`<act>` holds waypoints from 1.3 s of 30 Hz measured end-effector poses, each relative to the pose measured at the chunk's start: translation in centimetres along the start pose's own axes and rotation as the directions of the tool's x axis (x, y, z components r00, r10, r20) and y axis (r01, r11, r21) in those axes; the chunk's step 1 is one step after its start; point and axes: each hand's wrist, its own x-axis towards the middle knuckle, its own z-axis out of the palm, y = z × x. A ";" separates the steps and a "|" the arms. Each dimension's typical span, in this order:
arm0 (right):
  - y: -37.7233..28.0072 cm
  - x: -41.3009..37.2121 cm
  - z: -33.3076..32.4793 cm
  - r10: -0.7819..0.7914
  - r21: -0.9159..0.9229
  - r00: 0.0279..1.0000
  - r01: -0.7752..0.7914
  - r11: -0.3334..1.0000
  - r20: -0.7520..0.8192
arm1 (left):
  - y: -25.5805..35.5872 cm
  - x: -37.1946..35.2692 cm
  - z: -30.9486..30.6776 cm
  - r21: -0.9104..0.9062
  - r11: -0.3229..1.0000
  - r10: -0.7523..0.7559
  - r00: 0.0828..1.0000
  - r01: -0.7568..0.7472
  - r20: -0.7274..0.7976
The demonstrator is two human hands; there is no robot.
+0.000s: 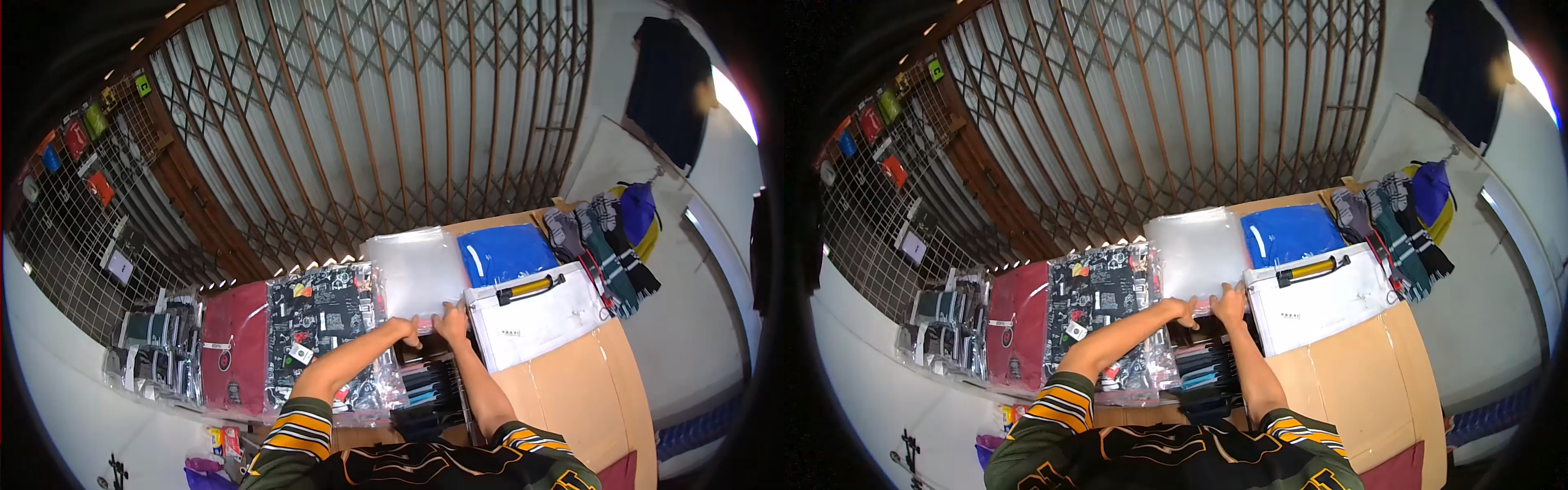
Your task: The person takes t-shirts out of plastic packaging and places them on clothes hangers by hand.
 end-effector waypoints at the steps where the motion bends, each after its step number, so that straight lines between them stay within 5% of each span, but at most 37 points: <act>1: -0.2 -0.7 -0.5 -0.049 0.035 0.998 0.050 0.998 -0.029 | 0.2 -0.9 -0.3 -0.027 0.999 -0.028 0.998 0.027 -0.050; 3: -0.8 -4.2 -1.8 -0.047 0.133 0.994 0.061 0.989 -0.100 | 1.5 -3.8 0.3 0.003 1.000 -0.005 0.987 0.005 -0.162; 5: -1.7 -10.1 -3.3 -0.032 0.229 0.987 0.068 0.971 -0.158 | 2.6 -7.2 2.1 -0.106 0.934 0.253 0.840 -0.341 -0.480; 7: -2.8 -16.8 -5.0 0.042 0.269 0.985 0.004 0.963 -0.166 | 4.2 -12.2 4.7 -0.151 0.705 0.421 0.580 -0.693 -0.698; 9: -3.2 -24.1 -6.3 0.159 0.399 0.987 -0.141 0.906 -0.012 | 6.8 -21.4 6.9 -0.378 0.576 0.410 0.656 -0.725 -0.634; 11: -0.7 -31.5 -4.5 0.225 0.438 0.973 -0.179 0.881 -0.056 | 7.9 -23.1 13.4 -0.519 0.229 0.454 0.562 -0.823 -0.691; 17: 7.9 -51.9 -0.2 0.502 0.375 0.863 -0.482 0.792 0.048 | 9.1 -26.5 30.6 -0.770 0.208 0.506 0.740 -0.603 -0.443; 21: 7.3 -57.9 -3.2 0.648 0.439 0.756 -0.614 0.656 0.090 | 10.2 -27.1 37.3 -0.749 0.241 0.556 0.720 -0.617 -0.414; 23: 7.0 -59.7 -4.9 0.691 0.453 0.720 -0.638 0.622 0.066 | 11.7 -28.4 38.4 -0.678 0.362 0.558 0.732 -0.639 -0.392; 32: 6.3 -72.4 -15.0 0.693 0.597 0.699 -0.484 0.640 -0.176 | 27.1 -32.0 37.8 -0.456 0.308 0.751 0.508 -0.835 -0.422; 35: 7.3 -80.6 -18.3 0.730 0.679 0.684 -0.541 0.496 0.012 | 34.5 -33.8 38.7 -0.450 0.213 0.789 0.425 -0.867 -0.445; 39: 9.9 -92.7 -22.2 0.806 0.686 0.590 -0.603 0.406 0.041 | 44.3 -36.5 41.1 -0.390 0.124 0.777 0.333 -0.913 -0.534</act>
